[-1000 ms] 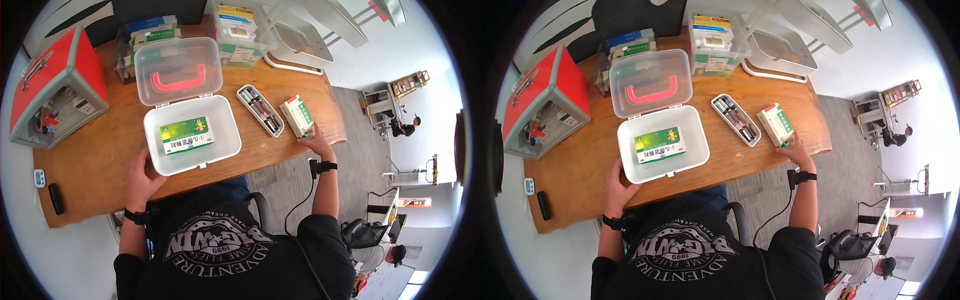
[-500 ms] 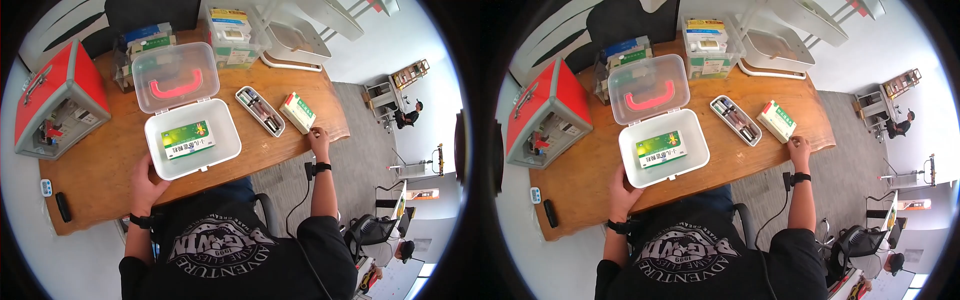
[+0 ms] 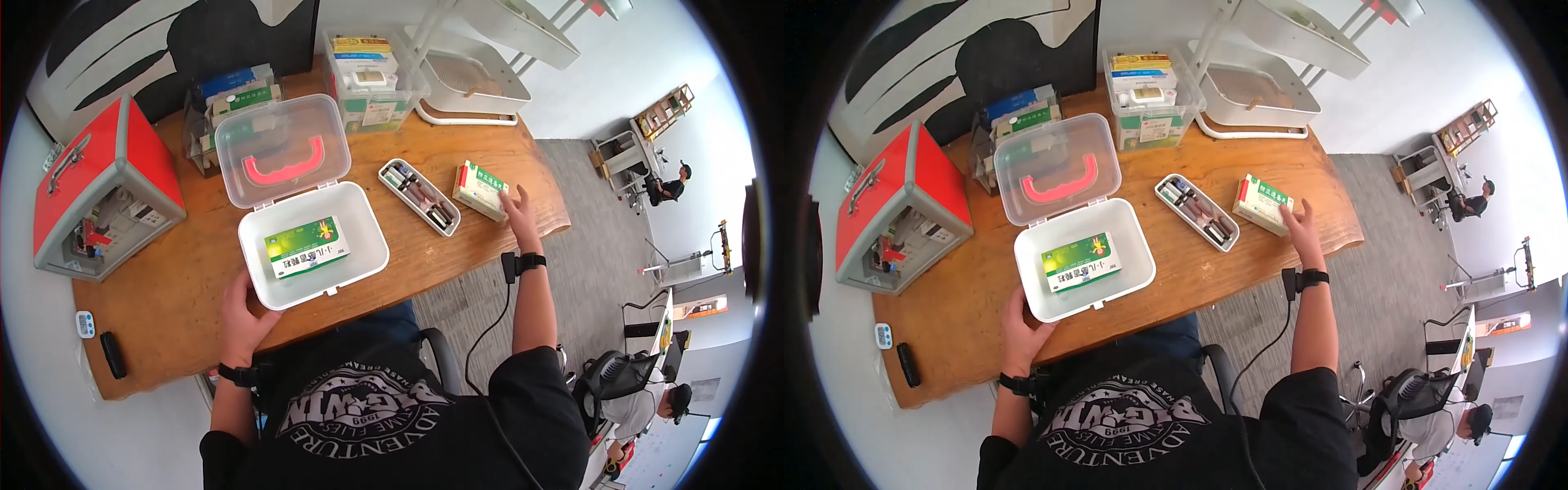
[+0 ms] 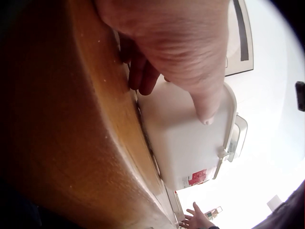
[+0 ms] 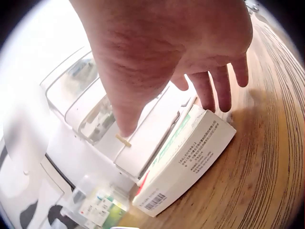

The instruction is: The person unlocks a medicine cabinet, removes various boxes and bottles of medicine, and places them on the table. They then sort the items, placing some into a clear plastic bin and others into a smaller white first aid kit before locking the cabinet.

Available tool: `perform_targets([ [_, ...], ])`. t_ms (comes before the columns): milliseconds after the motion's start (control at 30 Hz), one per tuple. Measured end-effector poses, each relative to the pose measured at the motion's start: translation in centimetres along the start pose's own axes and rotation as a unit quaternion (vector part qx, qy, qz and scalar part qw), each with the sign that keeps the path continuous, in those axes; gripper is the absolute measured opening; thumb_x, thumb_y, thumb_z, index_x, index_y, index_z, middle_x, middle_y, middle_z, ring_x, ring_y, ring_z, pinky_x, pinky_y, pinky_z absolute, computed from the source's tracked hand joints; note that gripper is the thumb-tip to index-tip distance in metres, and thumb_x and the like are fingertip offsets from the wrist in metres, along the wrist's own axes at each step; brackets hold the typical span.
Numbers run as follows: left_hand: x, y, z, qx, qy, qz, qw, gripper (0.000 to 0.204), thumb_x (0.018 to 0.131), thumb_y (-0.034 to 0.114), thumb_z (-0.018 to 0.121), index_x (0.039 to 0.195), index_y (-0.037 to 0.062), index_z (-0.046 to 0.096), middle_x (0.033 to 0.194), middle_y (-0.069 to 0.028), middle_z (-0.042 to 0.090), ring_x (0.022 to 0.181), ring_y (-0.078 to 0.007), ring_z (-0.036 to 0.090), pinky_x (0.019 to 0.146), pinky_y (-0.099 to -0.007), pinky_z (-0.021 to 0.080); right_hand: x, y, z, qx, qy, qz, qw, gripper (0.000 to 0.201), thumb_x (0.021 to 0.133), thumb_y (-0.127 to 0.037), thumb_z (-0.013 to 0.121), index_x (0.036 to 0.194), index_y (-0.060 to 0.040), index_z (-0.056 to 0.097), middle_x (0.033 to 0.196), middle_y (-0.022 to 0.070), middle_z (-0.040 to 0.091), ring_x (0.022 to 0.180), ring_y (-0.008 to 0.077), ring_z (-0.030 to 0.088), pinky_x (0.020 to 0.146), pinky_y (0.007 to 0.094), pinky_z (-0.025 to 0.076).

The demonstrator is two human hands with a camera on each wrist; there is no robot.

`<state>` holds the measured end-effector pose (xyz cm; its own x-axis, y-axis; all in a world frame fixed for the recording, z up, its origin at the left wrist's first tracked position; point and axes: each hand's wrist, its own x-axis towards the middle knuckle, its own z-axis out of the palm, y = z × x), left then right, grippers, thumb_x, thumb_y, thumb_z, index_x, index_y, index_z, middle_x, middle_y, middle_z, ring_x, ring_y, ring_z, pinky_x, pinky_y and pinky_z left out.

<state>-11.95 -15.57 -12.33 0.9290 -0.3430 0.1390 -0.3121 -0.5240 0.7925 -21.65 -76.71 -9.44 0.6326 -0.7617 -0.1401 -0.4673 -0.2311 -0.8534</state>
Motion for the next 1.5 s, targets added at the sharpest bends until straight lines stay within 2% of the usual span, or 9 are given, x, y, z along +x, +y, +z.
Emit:
perform_targets([
  [67,0.1,0.0,0.0,-0.001,0.002,0.002,1.000,0.079,0.077,0.031,0.090,0.142,-0.0005,0.057,0.129,-0.0199,0.068,0.121,-0.0357,0.066,0.106,-0.0448,0.051,0.6,-0.1,0.1,-0.102,-0.013,-0.043,0.994,0.108,0.087,-0.050,0.083,0.165,0.0016,0.030,0.151,0.0265,0.055,0.140,0.0364,0.055,0.115,0.0455,0.045],
  [133,0.0,0.1,0.0,0.002,-0.002,-0.012,1.000,0.078,0.077,0.030,0.090,0.141,0.0000,0.058,0.128,-0.0200,0.069,0.121,-0.0362,0.066,0.105,-0.0448,0.051,2.1,0.7,0.0,-0.283,-0.050,-0.190,0.939,0.117,0.076,-0.046,0.092,0.165,-0.0004,0.030,0.161,0.0302,0.041,0.146,0.0414,0.048,0.118,0.0490,0.043],
  [600,0.3,0.4,0.0,0.010,0.027,0.025,0.999,0.076,0.072,0.031,0.092,0.137,0.0062,0.063,0.110,-0.0143,0.073,0.102,-0.0346,0.069,0.093,-0.0464,0.054,1.1,0.0,-0.6,-0.324,-0.058,-0.202,0.922,0.103,0.065,-0.030,0.097,0.151,-0.0016,0.047,0.143,0.0238,0.051,0.136,0.0418,0.051,0.113,0.0475,0.046],
  [767,0.4,0.5,-0.3,0.016,0.023,0.039,0.999,0.074,0.075,0.036,0.091,0.137,0.0059,0.063,0.109,-0.0129,0.074,0.102,-0.0335,0.068,0.093,-0.0461,0.053,-3.8,-8.9,0.2,-0.332,-0.057,-0.314,0.888,0.098,0.068,-0.022,0.093,0.152,-0.0031,0.047,0.142,0.0223,0.052,0.132,0.0402,0.056,0.110,0.0452,0.050],
  [967,0.4,0.7,-0.4,0.016,0.023,0.045,0.999,0.073,0.076,0.036,0.091,0.137,0.0061,0.063,0.110,-0.0126,0.074,0.103,-0.0336,0.068,0.095,-0.0464,0.052,-15.8,-22.0,6.6,-0.311,-0.195,-0.430,0.825,0.098,0.066,-0.012,0.088,0.155,-0.0054,0.046,0.146,0.0199,0.050,0.130,0.0388,0.059,0.109,0.0448,0.052],
  [1167,0.3,0.8,-0.5,0.013,0.020,0.040,0.999,0.076,0.075,0.035,0.092,0.139,0.0056,0.062,0.113,-0.0132,0.073,0.104,-0.0334,0.068,0.095,-0.0456,0.052,-20.5,-21.9,17.2,-0.301,-0.271,-0.478,0.780,0.103,0.069,-0.037,0.095,0.155,-0.0063,0.046,0.148,0.0245,0.048,0.132,0.0444,0.056,0.109,0.0461,0.051],
  [1267,0.2,0.7,-0.4,0.004,0.023,0.043,0.999,0.076,0.076,0.035,0.091,0.140,0.0054,0.062,0.113,-0.0132,0.073,0.105,-0.0332,0.068,0.096,-0.0453,0.053,-20.7,-21.0,18.9,-0.323,-0.208,-0.552,0.740,0.107,0.070,-0.049,0.094,0.156,-0.0060,0.046,0.154,0.0261,0.045,0.133,0.0465,0.054,0.111,0.0484,0.049],
  [1333,0.3,0.8,-0.5,0.002,0.020,0.040,0.999,0.076,0.076,0.034,0.091,0.140,0.0050,0.061,0.114,-0.0137,0.073,0.106,-0.0331,0.068,0.097,-0.0452,0.053,-19.9,-21.0,17.9,-0.294,-0.200,-0.546,0.758,0.095,0.076,-0.044,0.092,0.152,-0.0035,0.051,0.153,0.0269,0.049,0.132,0.0455,0.056,0.111,0.0505,0.048],
  [1500,0.1,0.8,-0.4,-0.072,0.060,0.065,0.993,0.073,0.080,0.030,0.089,0.141,0.0032,0.060,0.120,-0.0158,0.071,0.110,-0.0338,0.067,0.100,-0.0459,0.052,-14.2,-17.1,13.5,-0.195,-0.099,-0.375,0.901,0.065,0.092,-0.027,0.082,0.146,0.0004,0.058,0.146,0.0263,0.057,0.137,0.0418,0.054,0.112,0.0466,0.046],
])
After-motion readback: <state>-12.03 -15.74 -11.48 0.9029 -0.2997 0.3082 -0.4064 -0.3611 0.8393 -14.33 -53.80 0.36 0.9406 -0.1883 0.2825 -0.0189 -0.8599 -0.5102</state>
